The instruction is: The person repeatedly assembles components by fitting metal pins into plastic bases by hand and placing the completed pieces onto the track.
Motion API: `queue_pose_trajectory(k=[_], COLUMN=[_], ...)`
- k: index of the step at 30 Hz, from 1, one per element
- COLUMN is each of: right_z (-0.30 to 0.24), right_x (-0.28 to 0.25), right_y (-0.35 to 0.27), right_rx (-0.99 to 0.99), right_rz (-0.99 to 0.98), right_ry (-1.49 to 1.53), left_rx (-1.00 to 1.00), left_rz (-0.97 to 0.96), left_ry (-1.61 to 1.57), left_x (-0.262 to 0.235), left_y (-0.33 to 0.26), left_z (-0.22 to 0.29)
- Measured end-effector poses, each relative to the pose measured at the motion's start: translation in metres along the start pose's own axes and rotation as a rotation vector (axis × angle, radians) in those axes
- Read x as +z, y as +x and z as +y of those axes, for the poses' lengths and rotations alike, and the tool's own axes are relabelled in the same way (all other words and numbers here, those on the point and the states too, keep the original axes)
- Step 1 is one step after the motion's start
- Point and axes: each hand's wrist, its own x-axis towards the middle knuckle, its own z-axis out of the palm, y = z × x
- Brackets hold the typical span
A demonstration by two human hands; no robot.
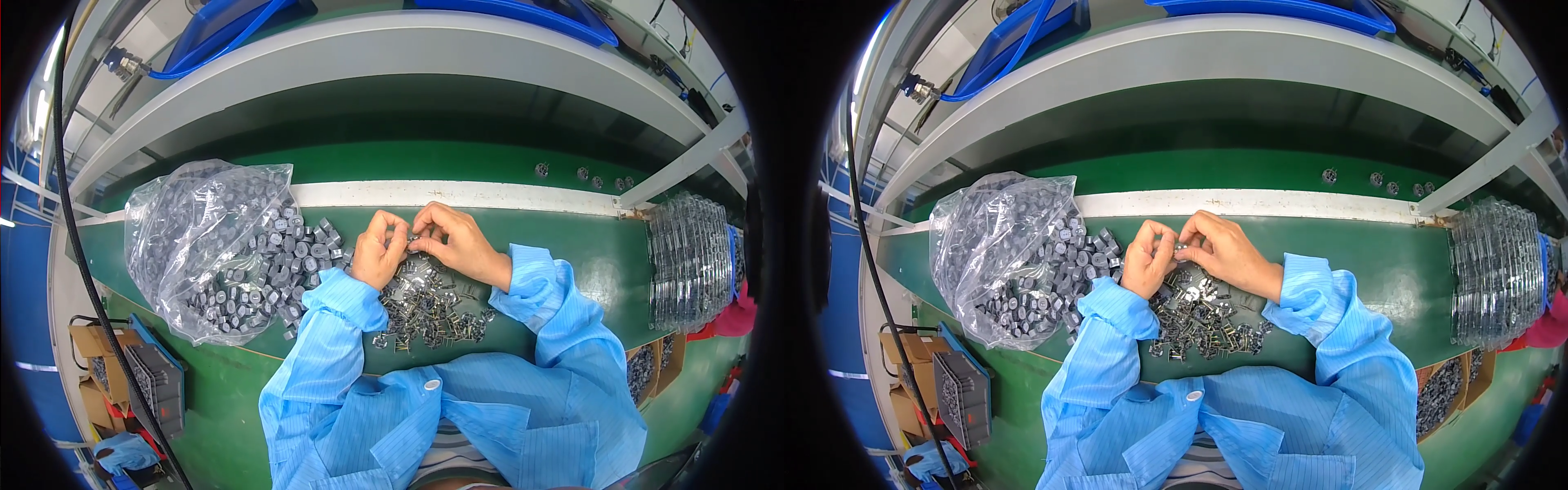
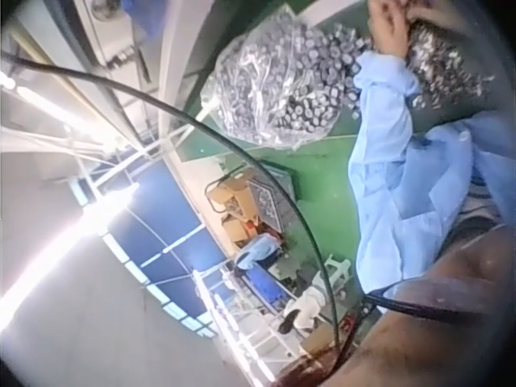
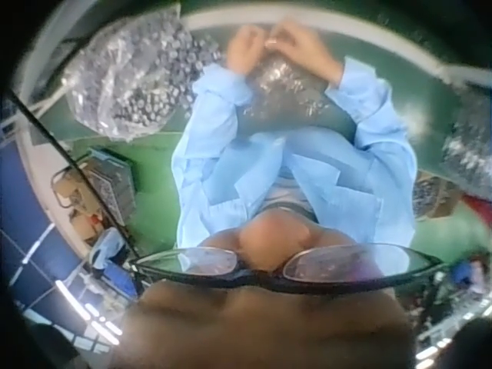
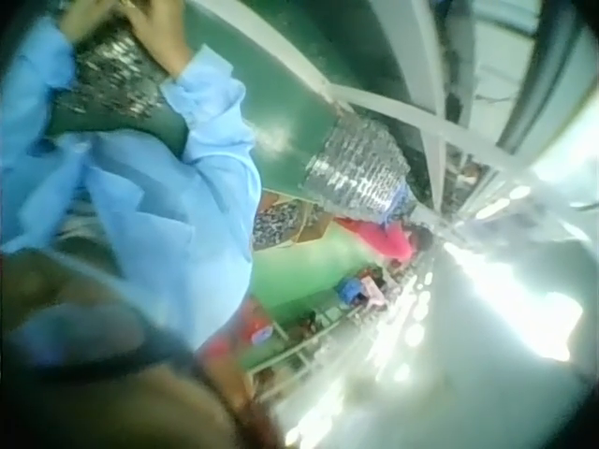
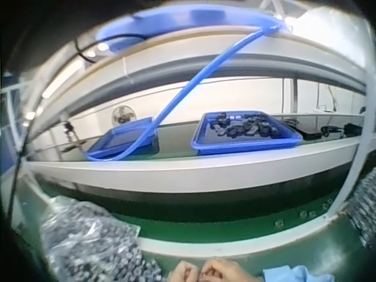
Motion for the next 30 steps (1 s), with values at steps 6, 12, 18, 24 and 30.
queue_pose_trajectory(k=[6, 12, 18, 24, 30], right_z=[0.004, 0.002, 0.006, 0.006, 0.011], right_x=[0.001, 0.003, 0.007, 0.01, 0.012], right_y=[0.0, 0.001, -0.003, -0.004, -0.003], right_rx=[-0.335, -0.447, -0.411, -0.369, -0.261], right_rz=[0.098, 0.121, 0.119, 0.102, 0.088], right_ry=[-0.218, -0.384, -0.316, -0.315, -0.276], left_rx=[-0.125, -0.103, -0.133, -0.151, 0.05], left_rz=[-0.123, -0.109, -0.127, -0.136, -0.038], left_ry=[-0.102, -0.029, -0.025, -0.128, 0.204], left_x=[-0.002, -0.002, -0.003, -0.004, -0.003], left_y=[0.002, 0.002, 0.003, 0.004, 0.004], left_z=[-0.001, -0.005, -0.004, -0.011, -0.01])
